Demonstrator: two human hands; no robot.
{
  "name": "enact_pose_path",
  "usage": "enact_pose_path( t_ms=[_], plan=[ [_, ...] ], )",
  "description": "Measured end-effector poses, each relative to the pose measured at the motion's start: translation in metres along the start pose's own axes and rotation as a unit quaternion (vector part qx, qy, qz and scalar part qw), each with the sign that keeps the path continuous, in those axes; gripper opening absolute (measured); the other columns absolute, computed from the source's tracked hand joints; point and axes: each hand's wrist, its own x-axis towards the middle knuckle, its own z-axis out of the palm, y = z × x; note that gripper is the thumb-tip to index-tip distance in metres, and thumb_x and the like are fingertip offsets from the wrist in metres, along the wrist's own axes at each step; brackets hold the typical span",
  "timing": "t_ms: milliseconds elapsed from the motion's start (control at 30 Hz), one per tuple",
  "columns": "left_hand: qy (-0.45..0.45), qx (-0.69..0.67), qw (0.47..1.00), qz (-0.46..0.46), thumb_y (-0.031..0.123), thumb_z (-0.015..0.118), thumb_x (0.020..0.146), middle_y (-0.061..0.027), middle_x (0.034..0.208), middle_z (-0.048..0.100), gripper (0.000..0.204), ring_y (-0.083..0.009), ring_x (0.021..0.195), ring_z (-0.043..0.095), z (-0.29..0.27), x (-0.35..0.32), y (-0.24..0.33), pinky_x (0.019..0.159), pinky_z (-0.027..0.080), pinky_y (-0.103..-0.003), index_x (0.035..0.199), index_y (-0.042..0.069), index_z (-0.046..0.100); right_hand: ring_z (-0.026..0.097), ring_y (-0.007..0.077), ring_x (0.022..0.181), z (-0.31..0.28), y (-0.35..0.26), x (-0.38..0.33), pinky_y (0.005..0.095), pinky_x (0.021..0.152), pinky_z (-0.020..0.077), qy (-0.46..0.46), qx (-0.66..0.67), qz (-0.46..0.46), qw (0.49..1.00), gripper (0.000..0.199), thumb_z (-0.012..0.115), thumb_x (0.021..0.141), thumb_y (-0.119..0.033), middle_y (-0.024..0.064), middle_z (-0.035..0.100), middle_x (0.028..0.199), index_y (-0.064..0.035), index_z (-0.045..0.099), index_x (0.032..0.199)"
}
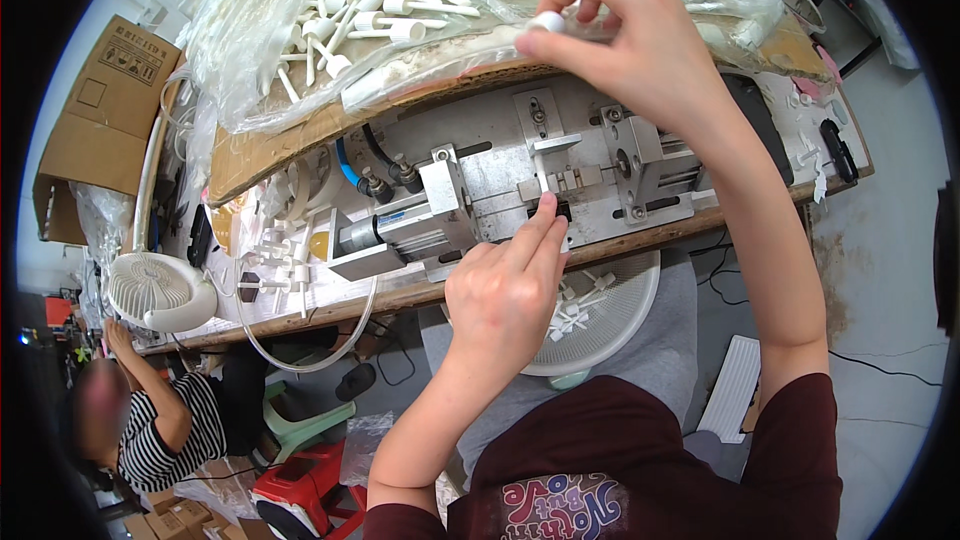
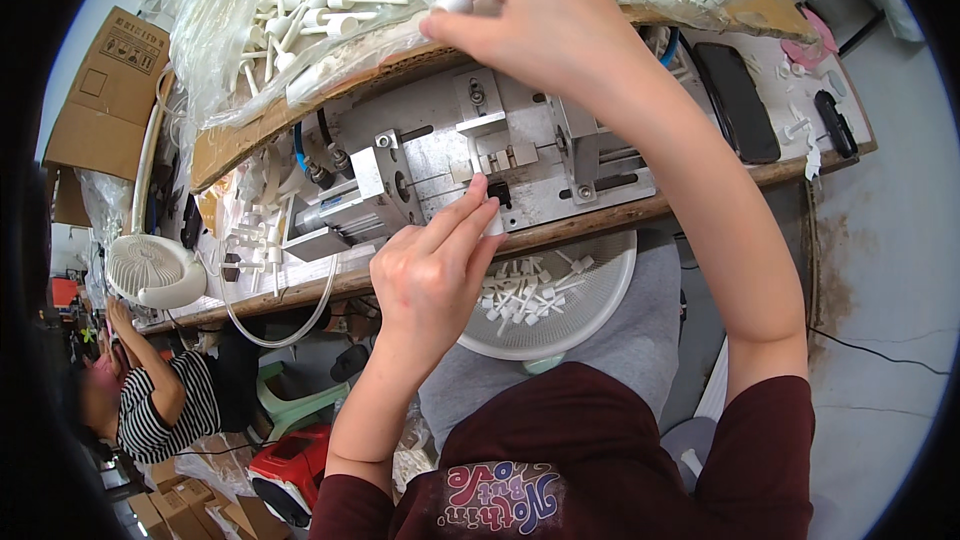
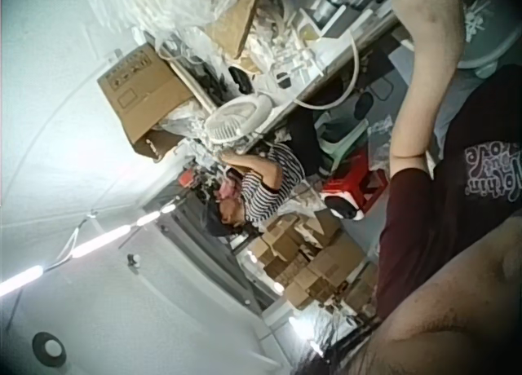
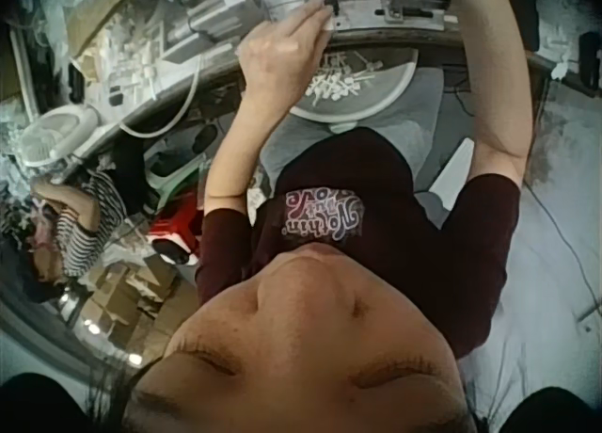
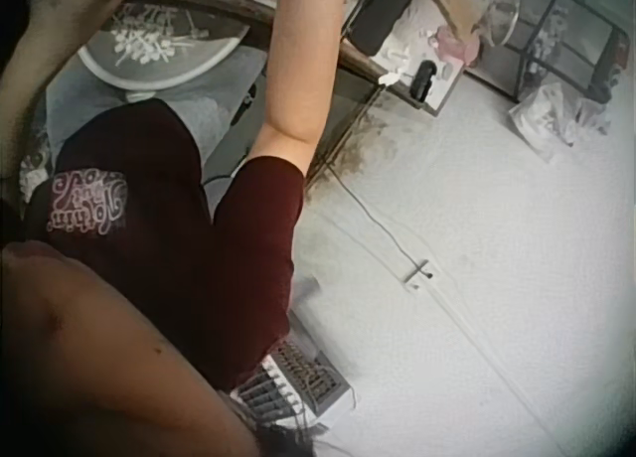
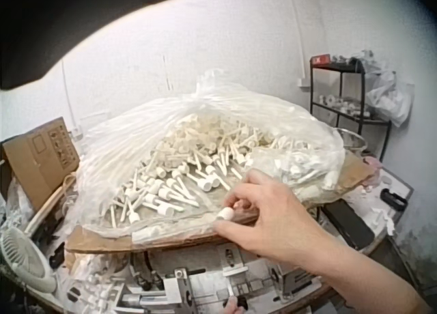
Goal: The recorder is using a specialized machine to assemble small white plastic components.
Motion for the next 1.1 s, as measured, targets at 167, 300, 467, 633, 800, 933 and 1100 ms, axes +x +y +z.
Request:
enact_pose_path(
  t_ms=[167, 300, 467, 633, 800, 933, 1100],
  plan=[
    [0.007, -0.021, 1.000, -0.007, 0.009, 0.080, 0.073, -0.0040, 0.114, 0.073, 0.027, -0.0183, 0.060, 0.063, 0.001, 0.000, -0.002, 0.057, 0.051, -0.029, 0.100, 0.006, 0.074, 0.066, 0.0239, 0.082, -0.004, -0.011, -0.066, 0.0336, 0.071, 0.0525, 0.022, 0.026, -0.097, 0.995, 0.024, 0.077, 0.075, -0.008, 0.0095, 0.065, 0.102, -0.0024, 0.066, 0.096],
    [0.030, -0.047, 0.998, -0.016, 0.007, 0.080, 0.074, -0.0055, 0.110, 0.073, 0.026, -0.0199, 0.069, 0.069, 0.006, -0.003, -0.003, 0.062, 0.055, -0.030, 0.099, 0.005, 0.074, 0.067, 0.0280, 0.095, 0.003, -0.018, -0.113, 0.0365, 0.076, 0.0544, 0.002, -0.029, -0.121, 0.992, 0.027, 0.075, 0.076, -0.006, 0.0113, 0.066, 0.113, -0.0009, 0.064, 0.100],
    [0.085, -0.197, 0.972, -0.091, -0.001, 0.079, 0.076, -0.0134, 0.117, 0.068, 0.026, -0.0218, 0.087, 0.072, -0.011, -0.014, 0.002, 0.072, 0.059, -0.029, 0.102, 0.001, 0.073, 0.069, 0.0215, 0.084, 0.017, -0.024, -0.142, 0.0325, 0.068, 0.0519, -0.042, -0.085, -0.139, 0.986, 0.027, 0.070, 0.075, -0.007, 0.0173, 0.066, 0.122, 0.0015, 0.065, 0.100],
    [0.100, -0.352, 0.913, -0.180, -0.008, 0.080, 0.074, -0.0176, 0.119, 0.063, 0.033, -0.0229, 0.099, 0.070, -0.031, -0.030, 0.006, 0.081, 0.064, -0.030, 0.105, -0.001, 0.072, 0.064, 0.0118, 0.060, 0.033, -0.031, -0.135, 0.0262, 0.057, 0.0455, -0.069, -0.142, -0.147, 0.977, 0.017, 0.064, 0.074, -0.009, 0.0186, 0.070, 0.117, -0.0015, 0.064, 0.089],
    [0.056, -0.464, 0.858, -0.212, -0.016, 0.076, 0.073, -0.0182, 0.121, 0.058, 0.036, -0.0272, 0.102, 0.069, -0.034, -0.051, 0.002, 0.084, 0.065, -0.035, 0.107, -0.006, 0.066, 0.050, 0.0159, 0.049, 0.035, -0.032, -0.130, 0.0271, 0.052, 0.0451, -0.093, -0.165, -0.122, 0.974, 0.022, 0.076, 0.075, -0.011, 0.0095, 0.072, 0.120, -0.0050, 0.068, 0.095],
    [0.054, -0.548, 0.800, -0.236, -0.015, 0.078, 0.073, -0.0185, 0.121, 0.058, 0.038, -0.0242, 0.105, 0.067, -0.030, -0.062, 0.007, 0.086, 0.064, -0.034, 0.108, -0.005, 0.068, 0.054, 0.0168, 0.051, 0.035, -0.032, -0.130, 0.0270, 0.051, 0.0469, -0.090, -0.157, -0.120, 0.976, 0.021, 0.076, 0.077, -0.010, 0.0092, 0.072, 0.117, -0.0056, 0.069, 0.096],
    [0.026, -0.614, 0.753, -0.234, -0.019, 0.077, 0.069, -0.0234, 0.119, 0.059, 0.043, -0.0317, 0.099, 0.070, -0.041, -0.078, 0.011, 0.086, 0.064, -0.043, 0.108, -0.007, 0.062, 0.070, 0.0132, 0.066, 0.025, -0.042, -0.139, 0.0241, 0.061, 0.0536, -0.067, 0.166, 0.042, 0.983, 0.022, 0.071, 0.086, -0.010, 0.0124, 0.073, 0.101, 0.0007, 0.068, 0.105]
  ],
)
